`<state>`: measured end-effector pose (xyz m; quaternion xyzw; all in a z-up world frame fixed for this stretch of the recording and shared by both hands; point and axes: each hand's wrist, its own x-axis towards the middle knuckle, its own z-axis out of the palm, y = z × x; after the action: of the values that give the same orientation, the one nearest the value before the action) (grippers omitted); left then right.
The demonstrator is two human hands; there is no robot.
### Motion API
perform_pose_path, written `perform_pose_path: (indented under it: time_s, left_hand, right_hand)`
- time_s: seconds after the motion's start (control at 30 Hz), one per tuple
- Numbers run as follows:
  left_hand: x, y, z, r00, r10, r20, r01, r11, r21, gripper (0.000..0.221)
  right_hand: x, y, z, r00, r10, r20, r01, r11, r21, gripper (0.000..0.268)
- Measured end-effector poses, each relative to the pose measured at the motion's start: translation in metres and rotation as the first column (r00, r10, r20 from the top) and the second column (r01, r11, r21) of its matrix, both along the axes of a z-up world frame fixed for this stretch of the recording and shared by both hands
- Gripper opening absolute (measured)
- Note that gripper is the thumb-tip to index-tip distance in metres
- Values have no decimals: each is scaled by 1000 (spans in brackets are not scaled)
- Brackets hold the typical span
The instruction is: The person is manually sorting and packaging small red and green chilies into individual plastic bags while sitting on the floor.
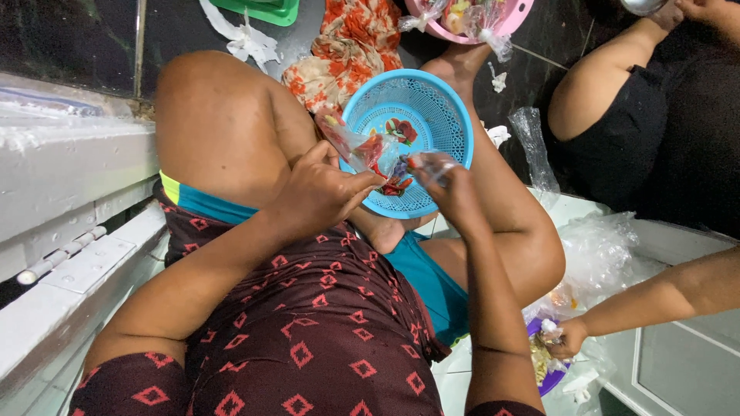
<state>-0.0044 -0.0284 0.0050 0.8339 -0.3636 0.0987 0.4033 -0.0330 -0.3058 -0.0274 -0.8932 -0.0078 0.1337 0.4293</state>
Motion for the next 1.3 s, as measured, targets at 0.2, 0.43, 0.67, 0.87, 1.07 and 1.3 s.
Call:
perform_pose_path:
  time_s: [0.2,0.43,0.67,0.87,1.07,1.3]
  left_hand:
    - [-4,-10,-7,1000,-3,31,3,1000,0,10]
    - [-6,-7,1,999,5,41,-5,1000,-4,5]
    - [0,2,11,999,24,44,-23,999,-31,7]
    - [-1,8,-1,999,32,38,-32,999,-20,8]
    - [1,16,3,998,51,21,-51,999,-6,10]
    - [3,4,4,999,29,24,-28,999,-25,12]
  right_hand:
    - [9,31,101,949,231,213,-128,904,-409,16]
    - [23,76,116,788,554,269,-239,677,-696,9]
    - [36,69,114,916,344,208,-272,911,-310,31]
    - [38,6,49,984,105,-146,-137,963,-233,38]
    - [13,-16,-113,832,140,-536,-447,742,-500,29]
    - [-38,-32,-237,804,286,-522,-542,713,-445,25]
